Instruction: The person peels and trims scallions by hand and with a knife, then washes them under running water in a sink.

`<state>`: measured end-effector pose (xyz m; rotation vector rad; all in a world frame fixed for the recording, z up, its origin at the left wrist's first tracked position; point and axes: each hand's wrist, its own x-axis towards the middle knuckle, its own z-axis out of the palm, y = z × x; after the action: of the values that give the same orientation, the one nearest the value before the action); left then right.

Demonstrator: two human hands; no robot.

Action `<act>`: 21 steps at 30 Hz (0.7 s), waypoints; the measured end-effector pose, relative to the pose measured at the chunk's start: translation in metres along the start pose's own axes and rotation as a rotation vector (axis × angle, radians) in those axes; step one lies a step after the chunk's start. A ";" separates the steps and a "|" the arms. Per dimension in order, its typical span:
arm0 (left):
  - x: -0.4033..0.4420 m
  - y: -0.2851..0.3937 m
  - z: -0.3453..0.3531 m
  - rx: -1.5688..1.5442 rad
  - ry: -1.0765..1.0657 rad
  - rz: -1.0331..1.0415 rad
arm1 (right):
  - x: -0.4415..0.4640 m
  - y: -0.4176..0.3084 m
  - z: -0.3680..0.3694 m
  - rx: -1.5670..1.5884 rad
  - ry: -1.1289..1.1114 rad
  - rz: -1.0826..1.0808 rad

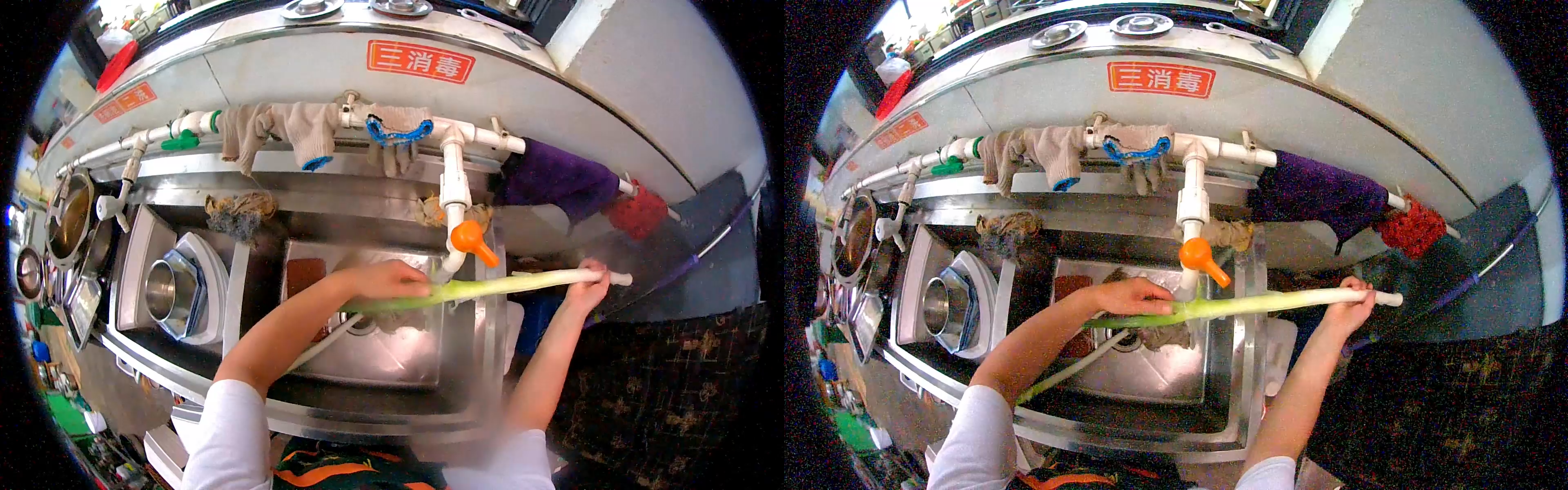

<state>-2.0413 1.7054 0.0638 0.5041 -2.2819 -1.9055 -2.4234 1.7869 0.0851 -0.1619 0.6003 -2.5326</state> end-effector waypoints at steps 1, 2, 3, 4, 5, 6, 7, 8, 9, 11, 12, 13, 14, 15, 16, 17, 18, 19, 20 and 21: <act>0.001 0.001 -0.001 -0.034 -0.023 -0.018 | 0.000 0.003 0.000 -0.036 0.070 -0.032; 0.001 0.003 -0.002 -0.035 -0.021 -0.018 | 0.000 0.005 -0.003 -0.036 0.069 -0.030; 0.003 0.006 -0.004 0.122 -0.012 -0.021 | -0.001 0.007 -0.007 0.004 0.029 -0.023; 0.004 0.007 -0.004 0.278 -0.003 -0.025 | -0.001 0.009 -0.009 0.044 -0.010 -0.016; 0.006 0.007 -0.004 0.276 -0.002 -0.026 | 0.000 0.011 -0.011 0.042 -0.010 -0.015; 0.009 0.006 -0.003 0.344 0.038 -0.057 | 0.002 0.013 -0.013 0.056 -0.005 0.000; 0.010 0.006 -0.002 0.409 0.075 -0.089 | 0.002 0.014 -0.014 0.066 0.001 0.014; 0.009 0.005 -0.002 0.406 0.075 -0.089 | 0.003 0.014 -0.014 0.078 0.006 0.028; 0.007 0.006 -0.004 0.280 0.075 -0.025 | 0.004 0.014 -0.013 0.078 0.005 0.028; 0.004 0.005 -0.004 0.150 0.076 0.035 | 0.003 0.012 -0.008 0.014 0.025 -0.007; 0.004 0.004 -0.004 0.125 0.074 0.056 | 0.005 0.013 -0.008 0.015 0.025 -0.008; 0.004 0.003 -0.004 0.098 0.071 0.077 | 0.008 0.012 -0.009 0.019 0.022 0.017; 0.004 0.001 -0.004 0.096 0.069 0.076 | 0.010 0.011 -0.010 0.022 0.019 0.042; 0.006 0.000 -0.006 0.106 0.080 0.088 | 0.012 0.011 -0.011 0.023 0.019 0.042; 0.006 0.000 -0.008 0.118 0.092 0.101 | 0.012 0.012 -0.011 -0.002 0.042 0.028; 0.007 0.000 -0.008 0.118 0.092 0.100 | 0.012 0.012 -0.011 -0.028 0.066 0.015; 0.008 -0.001 -0.008 0.165 0.128 0.106 | 0.012 0.012 -0.011 -0.028 0.066 0.015; 0.008 0.001 -0.008 0.212 0.165 0.113 | 0.013 0.013 -0.011 -0.027 0.058 0.013; 0.008 0.004 -0.008 0.210 0.165 0.112 | 0.013 0.013 -0.012 -0.026 0.050 0.012; 0.008 0.007 -0.010 0.240 0.151 0.064 | 0.013 0.014 -0.013 -0.027 0.051 0.013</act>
<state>-2.0464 1.6941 0.0713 0.5729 -2.4069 -1.5180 -2.4309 1.7739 0.0674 -0.1035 0.6531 -2.5237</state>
